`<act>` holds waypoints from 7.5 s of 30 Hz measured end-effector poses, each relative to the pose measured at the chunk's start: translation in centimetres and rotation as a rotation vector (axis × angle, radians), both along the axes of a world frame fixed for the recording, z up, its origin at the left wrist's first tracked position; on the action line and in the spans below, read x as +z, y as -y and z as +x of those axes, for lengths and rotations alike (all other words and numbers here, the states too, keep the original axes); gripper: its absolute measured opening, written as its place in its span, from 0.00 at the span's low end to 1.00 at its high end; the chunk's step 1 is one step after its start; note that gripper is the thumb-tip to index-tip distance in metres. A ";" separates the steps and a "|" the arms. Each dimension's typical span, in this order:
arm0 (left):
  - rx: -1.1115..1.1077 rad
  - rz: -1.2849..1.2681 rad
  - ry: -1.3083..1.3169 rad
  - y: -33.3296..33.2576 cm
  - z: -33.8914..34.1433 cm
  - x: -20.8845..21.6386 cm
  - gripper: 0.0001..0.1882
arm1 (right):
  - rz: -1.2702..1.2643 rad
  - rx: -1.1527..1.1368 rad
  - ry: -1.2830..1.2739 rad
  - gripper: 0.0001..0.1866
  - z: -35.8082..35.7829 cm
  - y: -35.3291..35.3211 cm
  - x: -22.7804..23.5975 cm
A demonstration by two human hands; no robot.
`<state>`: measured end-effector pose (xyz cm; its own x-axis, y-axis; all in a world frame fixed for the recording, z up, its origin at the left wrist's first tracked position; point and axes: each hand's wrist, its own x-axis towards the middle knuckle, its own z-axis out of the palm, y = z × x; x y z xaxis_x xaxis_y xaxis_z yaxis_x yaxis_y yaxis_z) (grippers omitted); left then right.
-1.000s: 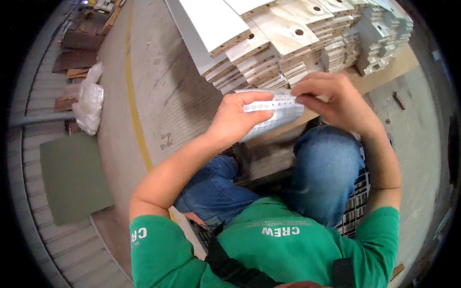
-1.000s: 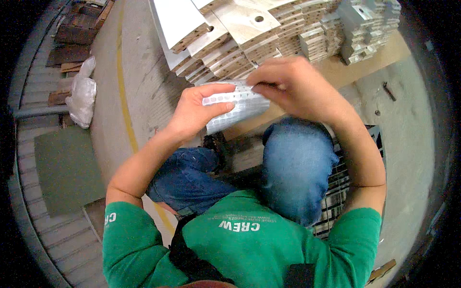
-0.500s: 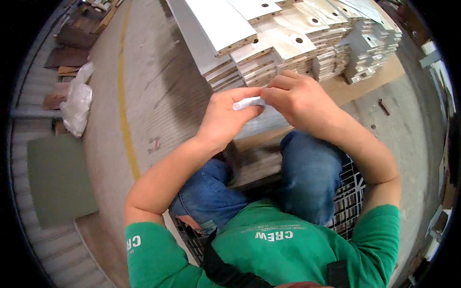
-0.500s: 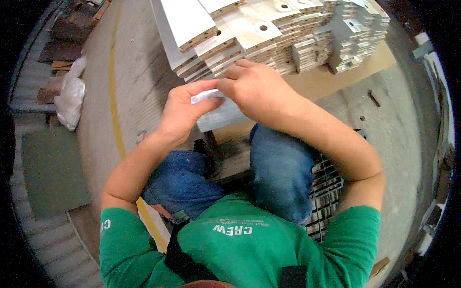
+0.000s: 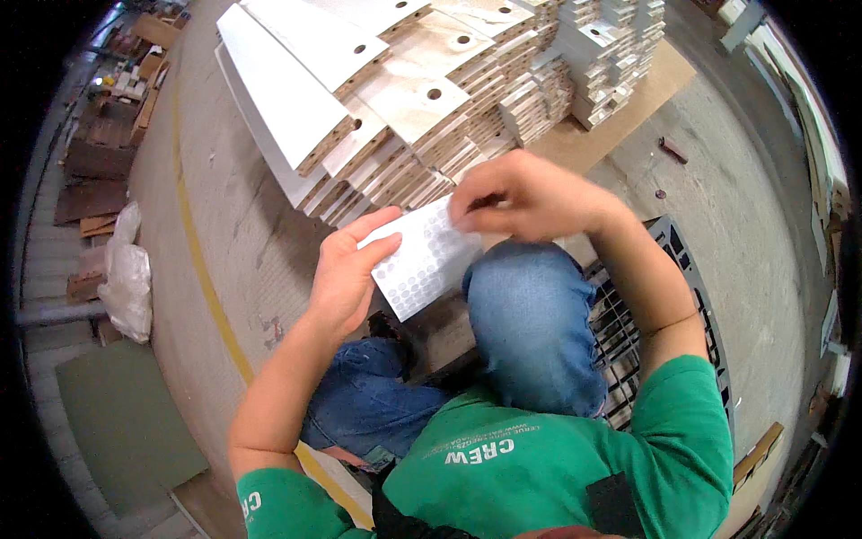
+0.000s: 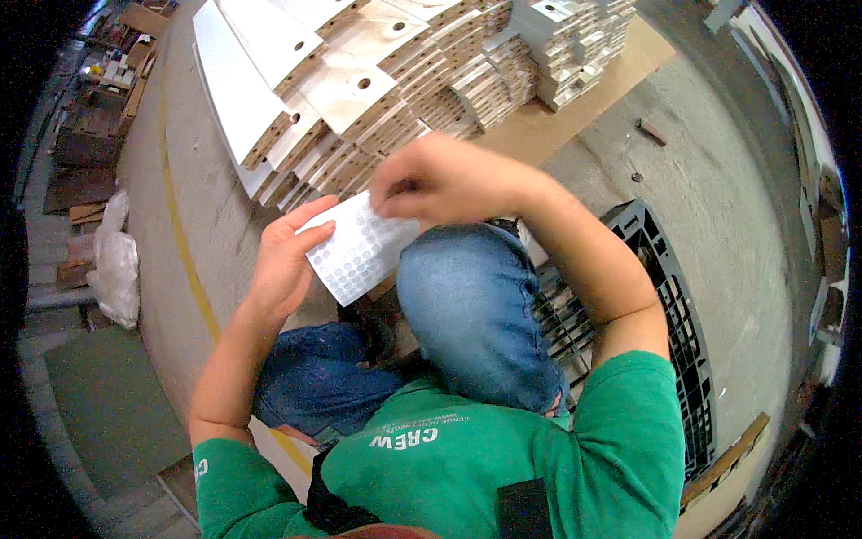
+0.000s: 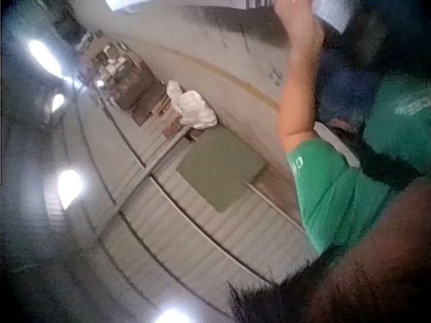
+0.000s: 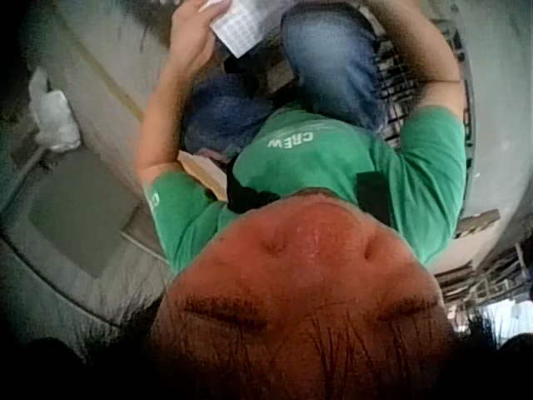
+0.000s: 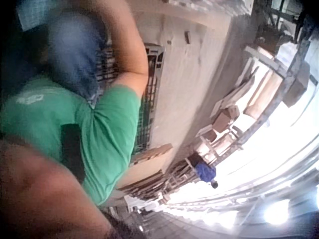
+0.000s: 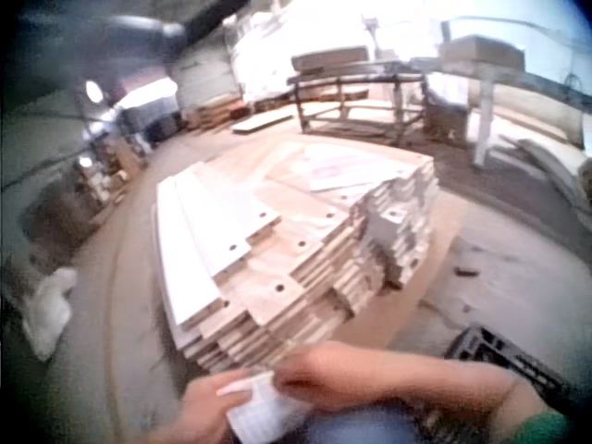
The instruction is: The person sits on the floor in a workshop and applies small white labels to the edges of a stack of wooden planks. They peel individual labels from a sheet and press them onto the wood, repeating the process for multiple pieces.
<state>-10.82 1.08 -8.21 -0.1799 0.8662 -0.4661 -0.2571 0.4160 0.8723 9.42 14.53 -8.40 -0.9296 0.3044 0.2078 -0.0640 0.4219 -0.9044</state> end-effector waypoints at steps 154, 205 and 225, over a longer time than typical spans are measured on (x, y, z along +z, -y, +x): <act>-0.052 -0.099 -0.371 -1.0 -0.2 -1.6 0.18 | -0.265 -0.928 -0.070 0.10 2.8 -14.3 -14.8; -0.172 0.023 -0.467 -0.5 -0.7 -2.0 0.13 | -0.181 -1.205 -0.023 0.13 1.4 -14.8 -17.0; -0.151 0.070 -0.467 1.0 -1.3 0.3 0.12 | -0.321 -1.024 0.055 0.17 -0.5 -13.1 -13.7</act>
